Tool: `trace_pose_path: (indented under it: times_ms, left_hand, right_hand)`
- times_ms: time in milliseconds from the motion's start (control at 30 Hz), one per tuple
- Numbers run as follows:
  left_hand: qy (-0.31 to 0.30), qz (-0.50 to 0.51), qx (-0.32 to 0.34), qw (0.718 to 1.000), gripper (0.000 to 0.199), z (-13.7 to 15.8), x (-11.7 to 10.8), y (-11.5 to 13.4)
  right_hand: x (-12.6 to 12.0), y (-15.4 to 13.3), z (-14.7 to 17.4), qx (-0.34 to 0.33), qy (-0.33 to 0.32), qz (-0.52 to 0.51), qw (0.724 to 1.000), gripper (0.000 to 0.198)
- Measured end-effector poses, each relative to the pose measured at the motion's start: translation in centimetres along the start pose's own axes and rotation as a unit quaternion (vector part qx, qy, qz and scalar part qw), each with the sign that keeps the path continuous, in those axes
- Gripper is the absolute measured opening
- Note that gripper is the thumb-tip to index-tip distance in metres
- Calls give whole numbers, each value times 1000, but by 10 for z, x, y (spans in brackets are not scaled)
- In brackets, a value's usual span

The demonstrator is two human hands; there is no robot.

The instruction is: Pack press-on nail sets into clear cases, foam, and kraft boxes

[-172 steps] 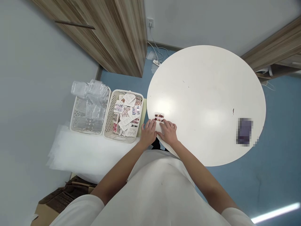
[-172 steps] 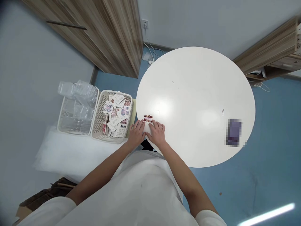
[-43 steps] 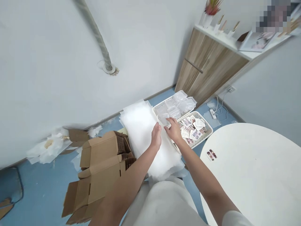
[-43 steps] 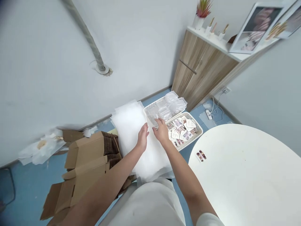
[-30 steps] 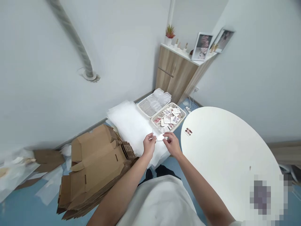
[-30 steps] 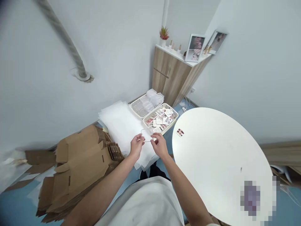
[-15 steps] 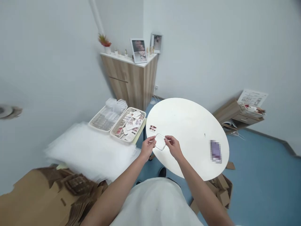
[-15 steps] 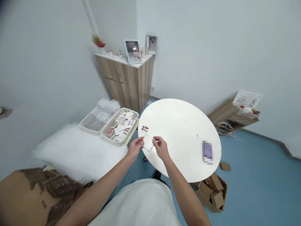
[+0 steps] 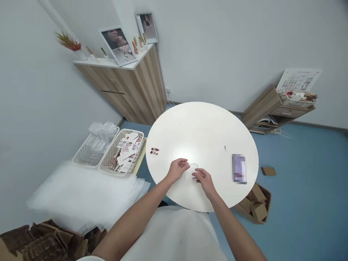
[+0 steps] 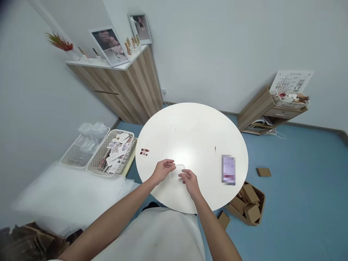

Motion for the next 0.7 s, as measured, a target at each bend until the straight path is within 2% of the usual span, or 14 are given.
trace_pose_path:
  times_ms: [100, 233, 367, 500, 600, 700]
  left_hand:
    - [15, -30, -4, 999, 31, -6, 15, -7]
    - [39, -100, 21, 994, 29, 0, 25, -5]
    - [-59, -125, 40, 990, 30, 20, 53, 0]
    - [-115, -41, 19, 992, 37, 38, 67, 3]
    - [-135, 24, -19, 990, 37, 42, 65, 2]
    - [-152, 83, -48, 984, 37, 41, 60, -1]
  right_hand:
    - [-20, 7, -2, 3, 20, -36, 999, 39]
    - [-44, 11, -1, 2, 87, -38, 996, 37]
    - [-53, 7, 5, -37, 139, -37, 989, 35]
    - [-49, -13, 25, -105, 204, 45, 972, 32]
    - [-36, -31, 43, -162, 238, 127, 949, 31]
    - [-16, -43, 56, -229, 240, 190, 924, 32]
Point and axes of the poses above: each hand's wrist, its own z-axis away from the middle knuckle, its own x-axis out of the palm, y = z × x, the point moved 9 cm from there along -z, towards the middle knuckle, and after that the axes turned 4 degrees about y, right-handed, at the moved point
